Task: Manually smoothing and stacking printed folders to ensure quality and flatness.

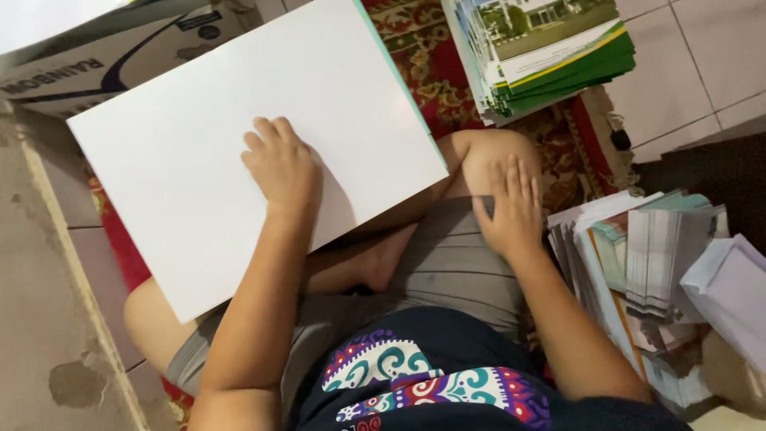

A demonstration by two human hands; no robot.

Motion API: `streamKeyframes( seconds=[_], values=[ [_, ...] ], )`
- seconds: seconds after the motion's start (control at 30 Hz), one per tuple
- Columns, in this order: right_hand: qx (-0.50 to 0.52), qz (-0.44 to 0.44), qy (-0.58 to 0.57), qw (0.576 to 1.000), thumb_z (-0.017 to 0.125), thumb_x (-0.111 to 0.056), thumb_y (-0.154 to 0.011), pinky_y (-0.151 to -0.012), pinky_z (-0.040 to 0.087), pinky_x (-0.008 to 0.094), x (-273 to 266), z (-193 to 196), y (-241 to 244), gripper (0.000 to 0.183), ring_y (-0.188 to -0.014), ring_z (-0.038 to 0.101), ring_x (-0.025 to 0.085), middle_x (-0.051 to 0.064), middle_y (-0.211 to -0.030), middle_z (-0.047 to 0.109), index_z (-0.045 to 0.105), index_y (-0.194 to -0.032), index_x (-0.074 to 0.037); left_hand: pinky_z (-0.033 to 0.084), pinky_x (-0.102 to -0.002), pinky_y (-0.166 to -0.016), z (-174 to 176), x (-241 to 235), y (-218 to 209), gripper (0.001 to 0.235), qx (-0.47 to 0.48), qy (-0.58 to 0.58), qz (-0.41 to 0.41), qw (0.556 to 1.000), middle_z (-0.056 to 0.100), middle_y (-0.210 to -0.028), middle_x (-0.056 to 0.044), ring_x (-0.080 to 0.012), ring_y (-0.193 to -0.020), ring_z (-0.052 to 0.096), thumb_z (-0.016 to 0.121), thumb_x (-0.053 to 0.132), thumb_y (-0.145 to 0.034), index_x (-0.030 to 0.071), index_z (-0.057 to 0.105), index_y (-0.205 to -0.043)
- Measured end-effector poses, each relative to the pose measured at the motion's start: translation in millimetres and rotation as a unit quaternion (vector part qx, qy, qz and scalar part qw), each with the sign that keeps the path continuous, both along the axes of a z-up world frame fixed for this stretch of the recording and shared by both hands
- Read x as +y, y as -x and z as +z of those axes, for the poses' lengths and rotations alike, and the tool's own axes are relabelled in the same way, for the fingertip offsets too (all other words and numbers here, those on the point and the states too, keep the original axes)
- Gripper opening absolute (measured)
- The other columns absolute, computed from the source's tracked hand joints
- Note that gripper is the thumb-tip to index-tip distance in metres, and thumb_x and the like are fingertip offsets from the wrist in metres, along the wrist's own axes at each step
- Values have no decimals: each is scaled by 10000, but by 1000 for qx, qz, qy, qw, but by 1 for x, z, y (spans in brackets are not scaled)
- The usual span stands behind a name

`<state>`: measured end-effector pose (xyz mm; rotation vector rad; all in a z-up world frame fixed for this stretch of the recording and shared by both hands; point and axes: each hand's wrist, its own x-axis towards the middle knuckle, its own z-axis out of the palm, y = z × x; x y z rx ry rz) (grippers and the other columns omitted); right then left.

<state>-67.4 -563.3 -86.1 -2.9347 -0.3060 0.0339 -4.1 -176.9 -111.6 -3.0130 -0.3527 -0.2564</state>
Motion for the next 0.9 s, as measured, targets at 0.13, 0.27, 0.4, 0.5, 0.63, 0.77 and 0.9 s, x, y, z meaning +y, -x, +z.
streamKeyframes(
  seconds=[0.13, 0.27, 0.4, 0.5, 0.63, 0.77, 0.9],
  values=[
    [-57, -72, 19, 996, 622, -432, -1019, -969, 499, 540, -39, -28, -76, 517, -1256, 561, 396, 201, -1398, 538, 582, -1375, -60, 391, -526, -853, 8, -3, 7, 468, -107, 15, 15, 994, 506, -1328, -249, -484, -1171, 468, 564, 273, -894, 5, 565, -1277],
    [-207, -91, 49, 973, 790, -401, -976, -706, 619, 373, -60, -34, -149, 257, -963, 713, 219, -46, -1072, 668, 735, -1146, -215, 347, -491, -894, 23, -4, 14, 473, -122, 45, 19, 991, 480, -1293, -157, -380, -1151, 426, 619, 323, -852, 48, 555, -1231],
    [-156, -66, -17, 985, 862, -276, -956, -753, 551, 522, -42, -16, -184, 382, -1048, 642, 395, 175, -1162, 684, 721, -1169, 9, 343, -510, -848, 48, -18, 11, 266, -141, 33, 53, 988, 531, -1287, -162, -363, -1122, 472, 557, 213, -901, 59, 585, -1116],
    [-124, -70, -1, 990, 871, -307, -945, -739, 551, 519, -45, -30, -192, 411, -1062, 632, 374, 157, -1160, 693, 737, -1188, -3, 331, -515, -868, 40, -15, 14, 303, -115, 45, 60, 991, 509, -1330, -173, -365, -1151, 459, 545, 208, -916, 49, 569, -1173],
    [-222, -40, -3, 974, 966, -290, -831, -734, 600, 412, -56, -45, -191, 390, -931, 711, 306, 75, -978, 696, 764, -1076, -65, 269, -492, -958, 26, -11, 12, 420, -128, 66, 42, 989, 464, -1303, -156, -358, -1190, 398, 594, 284, -882, 59, 536, -1232],
    [-240, -31, -10, 970, 985, -341, -797, -737, 596, 386, -74, -65, -206, 383, -894, 716, 274, 31, -931, 692, 773, -1033, -125, 259, -498, -961, 25, -11, 11, 400, -126, 84, 44, 987, 452, -1297, -156, -361, -1193, 386, 598, 268, -888, 58, 525, -1220],
    [-232, 2, 2, 973, 929, -215, -892, -726, 596, 382, -68, -41, -199, 186, -845, 726, 298, 58, -870, 702, 807, -975, -102, 268, -496, -961, 27, -11, 12, 419, -122, 101, 42, 986, 446, -1306, -161, -370, -1202, 383, 592, 263, -885, 49, 520, -1237]
  ],
)
